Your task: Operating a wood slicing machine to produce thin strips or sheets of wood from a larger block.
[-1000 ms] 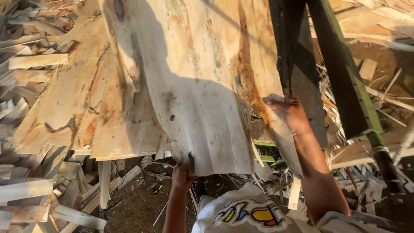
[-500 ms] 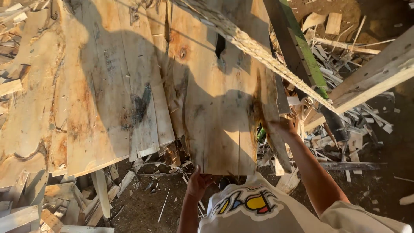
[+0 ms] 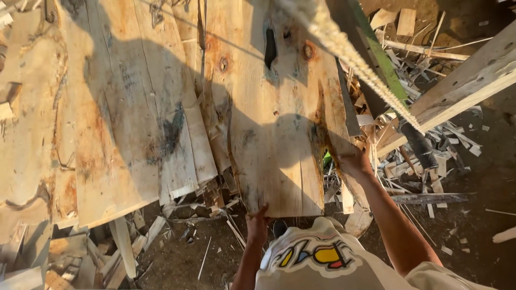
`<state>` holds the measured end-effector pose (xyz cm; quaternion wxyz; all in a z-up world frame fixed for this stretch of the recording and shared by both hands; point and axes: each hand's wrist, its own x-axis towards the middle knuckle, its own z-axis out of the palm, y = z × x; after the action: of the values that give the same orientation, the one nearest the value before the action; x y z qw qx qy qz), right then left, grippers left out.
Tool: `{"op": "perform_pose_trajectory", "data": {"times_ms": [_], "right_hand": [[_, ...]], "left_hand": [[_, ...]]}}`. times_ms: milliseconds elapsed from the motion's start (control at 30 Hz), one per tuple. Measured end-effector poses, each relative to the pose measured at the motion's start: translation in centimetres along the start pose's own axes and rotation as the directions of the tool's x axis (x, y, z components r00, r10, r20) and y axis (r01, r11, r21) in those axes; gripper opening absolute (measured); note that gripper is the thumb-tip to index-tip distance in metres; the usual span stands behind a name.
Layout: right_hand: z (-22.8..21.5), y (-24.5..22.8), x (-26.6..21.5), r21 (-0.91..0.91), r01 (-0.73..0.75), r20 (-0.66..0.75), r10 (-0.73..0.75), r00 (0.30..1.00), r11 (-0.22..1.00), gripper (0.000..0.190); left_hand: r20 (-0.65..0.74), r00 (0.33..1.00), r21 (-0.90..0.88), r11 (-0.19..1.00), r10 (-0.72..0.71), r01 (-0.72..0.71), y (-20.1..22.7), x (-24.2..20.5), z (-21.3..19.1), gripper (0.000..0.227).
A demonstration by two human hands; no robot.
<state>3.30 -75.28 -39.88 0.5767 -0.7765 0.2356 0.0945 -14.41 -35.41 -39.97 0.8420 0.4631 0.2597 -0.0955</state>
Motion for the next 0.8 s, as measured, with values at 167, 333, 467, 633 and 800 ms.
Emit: {"op": "perform_pose_trajectory", "data": {"times_ms": [167,333,467,633,800], "right_hand": [[-3.9,-0.9,-1.0,0.184,0.026,0.055,-0.037,0.998,0.983,0.069],[-7.7,-2.2,-1.9,-0.185,0.055,-0.001,-0.056,0.998,0.981,0.070],[-8.5,4.8,3.0,-0.153,0.107,0.149,-0.084,0.985,0.982,0.065],[-10.4,9.0,8.1,-0.073,0.256,0.250,-0.231,0.940,0.964,0.063],[-19.6,-9.5,-2.9,0.696,-0.123,0.389,-0.227,0.893,0.708,0.081]], "left_hand": [[-0.023,0.992,0.541,0.836,0.120,-0.088,-1.3,-3.9,2.9,0.027],[-0.153,0.985,-0.036,0.997,-0.076,0.072,2.0,-8.3,14.4,0.035],[-0.157,0.986,-0.290,0.952,0.055,-0.099,-7.2,-4.5,9.2,0.035],[-0.316,0.930,-0.275,0.921,0.185,-0.277,-4.0,-6.7,16.0,0.064],[-0.371,0.882,-0.145,0.920,0.291,-0.365,-1.9,-7.8,16.7,0.063]]}}
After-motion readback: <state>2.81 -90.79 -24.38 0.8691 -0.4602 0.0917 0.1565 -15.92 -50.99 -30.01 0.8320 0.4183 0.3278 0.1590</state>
